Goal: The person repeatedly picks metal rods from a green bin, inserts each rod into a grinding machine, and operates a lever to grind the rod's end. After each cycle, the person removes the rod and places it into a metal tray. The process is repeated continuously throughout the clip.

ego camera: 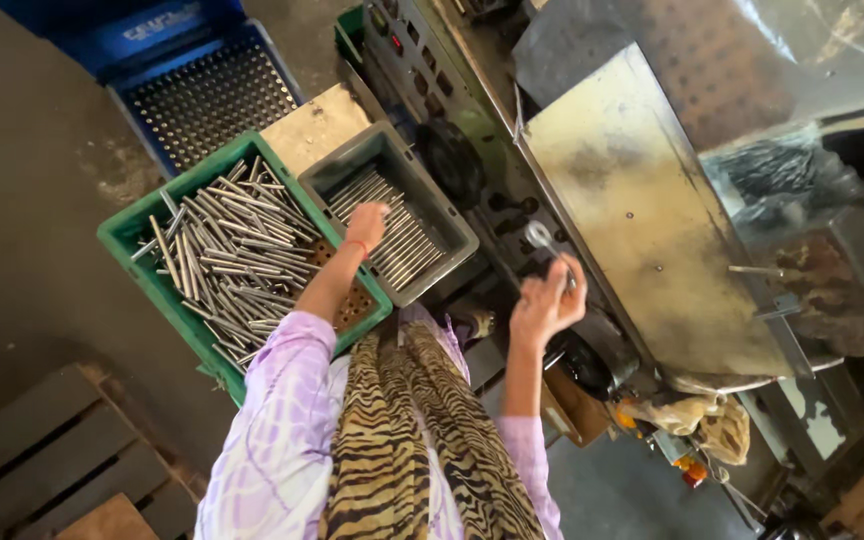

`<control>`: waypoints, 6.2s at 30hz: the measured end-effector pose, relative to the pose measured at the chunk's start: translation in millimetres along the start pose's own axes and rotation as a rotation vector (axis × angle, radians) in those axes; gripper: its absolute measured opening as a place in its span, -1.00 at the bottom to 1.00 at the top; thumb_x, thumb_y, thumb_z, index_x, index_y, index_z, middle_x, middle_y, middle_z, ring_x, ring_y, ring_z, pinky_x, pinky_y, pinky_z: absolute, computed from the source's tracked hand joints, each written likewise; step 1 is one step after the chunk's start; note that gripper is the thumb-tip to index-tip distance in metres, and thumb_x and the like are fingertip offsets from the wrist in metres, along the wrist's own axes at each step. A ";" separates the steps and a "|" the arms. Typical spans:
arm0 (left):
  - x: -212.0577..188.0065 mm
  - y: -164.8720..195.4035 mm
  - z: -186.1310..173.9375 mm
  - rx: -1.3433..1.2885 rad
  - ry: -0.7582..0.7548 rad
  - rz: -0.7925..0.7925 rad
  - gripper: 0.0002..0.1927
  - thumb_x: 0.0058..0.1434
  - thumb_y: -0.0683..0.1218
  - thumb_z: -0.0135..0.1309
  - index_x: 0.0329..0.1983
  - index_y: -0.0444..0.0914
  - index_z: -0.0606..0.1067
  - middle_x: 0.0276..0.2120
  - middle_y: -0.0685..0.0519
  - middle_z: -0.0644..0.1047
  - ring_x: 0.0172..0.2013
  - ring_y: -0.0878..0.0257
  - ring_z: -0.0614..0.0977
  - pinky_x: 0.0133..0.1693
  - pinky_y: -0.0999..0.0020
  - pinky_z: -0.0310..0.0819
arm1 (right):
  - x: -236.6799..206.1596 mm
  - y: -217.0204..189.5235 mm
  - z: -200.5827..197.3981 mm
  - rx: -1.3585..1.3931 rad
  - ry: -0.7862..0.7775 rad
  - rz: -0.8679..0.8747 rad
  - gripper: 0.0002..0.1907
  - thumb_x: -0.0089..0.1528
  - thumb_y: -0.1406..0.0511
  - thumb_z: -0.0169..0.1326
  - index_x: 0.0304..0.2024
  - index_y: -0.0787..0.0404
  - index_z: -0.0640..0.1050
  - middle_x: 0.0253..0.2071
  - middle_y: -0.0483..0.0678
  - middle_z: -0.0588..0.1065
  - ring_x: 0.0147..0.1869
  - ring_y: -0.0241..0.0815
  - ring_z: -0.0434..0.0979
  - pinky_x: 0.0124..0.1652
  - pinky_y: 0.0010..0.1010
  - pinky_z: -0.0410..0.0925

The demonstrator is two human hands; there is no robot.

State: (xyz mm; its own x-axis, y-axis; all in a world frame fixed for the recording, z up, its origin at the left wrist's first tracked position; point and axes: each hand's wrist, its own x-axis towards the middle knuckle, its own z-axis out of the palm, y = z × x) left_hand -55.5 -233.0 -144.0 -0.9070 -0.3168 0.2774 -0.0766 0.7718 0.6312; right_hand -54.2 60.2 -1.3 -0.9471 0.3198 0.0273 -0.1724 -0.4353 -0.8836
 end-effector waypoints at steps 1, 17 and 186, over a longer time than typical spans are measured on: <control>1.0 -5.8 -1.4 0.130 -0.150 -0.121 -0.80 0.16 -0.24 -0.02 -0.30 -0.23 0.62 -0.27 -0.20 0.62 -0.20 -0.18 0.65 -0.12 -0.04 0.54 | -4.1 -4.4 -16.4 -0.017 0.009 -0.040 -0.76 0.33 0.29 0.23 -0.06 0.31 0.54 -0.64 -0.30 0.22 -0.65 -0.51 0.10 -0.61 -0.57 0.03; -181.7 -38.1 -82.7 0.577 -0.836 -0.160 -0.69 0.30 0.06 -0.08 0.04 0.11 0.57 0.16 -0.02 0.45 0.25 -0.04 0.38 0.23 -0.16 0.20 | -60.7 4.4 -107.5 -0.392 0.071 0.101 -0.77 0.33 0.29 0.18 -0.06 0.33 0.57 -0.59 -0.26 0.26 -0.62 -0.49 0.13 -0.59 -0.57 0.06; -108.0 308.0 -113.7 -1.601 -1.114 -0.308 -0.88 0.37 -0.11 0.15 -0.22 -0.21 0.45 -0.65 0.32 0.25 -0.70 0.56 0.20 -0.67 0.56 -0.07 | -79.1 -225.5 -77.2 -0.718 -1.020 -0.096 -0.73 0.25 0.25 0.24 -0.45 0.30 0.55 -0.60 -0.03 0.44 -0.54 -0.26 0.35 -0.49 -0.35 0.23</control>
State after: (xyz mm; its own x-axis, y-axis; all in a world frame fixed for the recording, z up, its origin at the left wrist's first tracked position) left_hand 66.0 -23.7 102.8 -0.7997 0.5986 -0.0463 -0.4537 -0.5520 0.6996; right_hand 80.5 198.0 159.6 -0.7723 -0.6117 0.1717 -0.3700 0.2133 -0.9042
